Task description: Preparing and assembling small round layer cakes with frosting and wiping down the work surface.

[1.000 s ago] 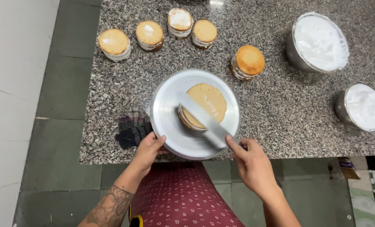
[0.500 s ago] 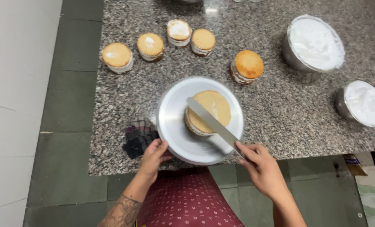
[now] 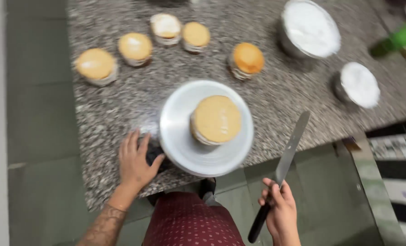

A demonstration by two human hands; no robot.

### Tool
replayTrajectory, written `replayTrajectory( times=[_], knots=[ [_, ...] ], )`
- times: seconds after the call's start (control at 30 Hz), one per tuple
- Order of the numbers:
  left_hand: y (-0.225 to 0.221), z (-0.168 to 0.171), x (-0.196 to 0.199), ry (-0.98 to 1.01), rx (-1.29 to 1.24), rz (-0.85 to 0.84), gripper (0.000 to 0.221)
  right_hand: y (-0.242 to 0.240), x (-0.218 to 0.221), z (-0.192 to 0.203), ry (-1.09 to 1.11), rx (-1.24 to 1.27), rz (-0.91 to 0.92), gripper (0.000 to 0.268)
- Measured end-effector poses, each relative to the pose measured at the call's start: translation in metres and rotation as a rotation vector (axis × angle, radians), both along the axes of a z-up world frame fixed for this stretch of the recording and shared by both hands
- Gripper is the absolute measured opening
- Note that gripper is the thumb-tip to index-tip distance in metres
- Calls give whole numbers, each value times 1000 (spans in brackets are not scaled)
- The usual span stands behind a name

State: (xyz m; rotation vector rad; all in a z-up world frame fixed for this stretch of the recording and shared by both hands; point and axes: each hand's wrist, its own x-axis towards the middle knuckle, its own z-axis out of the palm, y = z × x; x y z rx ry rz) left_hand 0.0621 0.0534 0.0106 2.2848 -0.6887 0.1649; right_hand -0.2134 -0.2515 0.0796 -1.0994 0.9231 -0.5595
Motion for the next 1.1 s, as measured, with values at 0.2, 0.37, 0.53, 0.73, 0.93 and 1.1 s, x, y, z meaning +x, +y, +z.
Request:
replayTrajectory(
  times=[0.2,0.37,0.53,0.73,0.93,1.1],
  knots=[
    [-17,-16,-14,-57,389,-71,70,-30,-20,-38,64,166,-144,27],
    [-45,-46,-77,-42,380,-3,60,-61,-35,-77,25,324,-50,27],
    [-97,-48,-146,-2,232,-119,57,-107,-76,-75,-29,354,6,27],
    [-213,-66,-155,380,192,242,63,-201,-165,-125,28,363,-55,27],
    [-326,-87,-148,-94,157,45,59,-269,-221,-109,25,388,-215,27],
    [-428,-78,-135,-99,259,-30,62,-325,-257,-136,-9,402,-320,25]
  ],
)
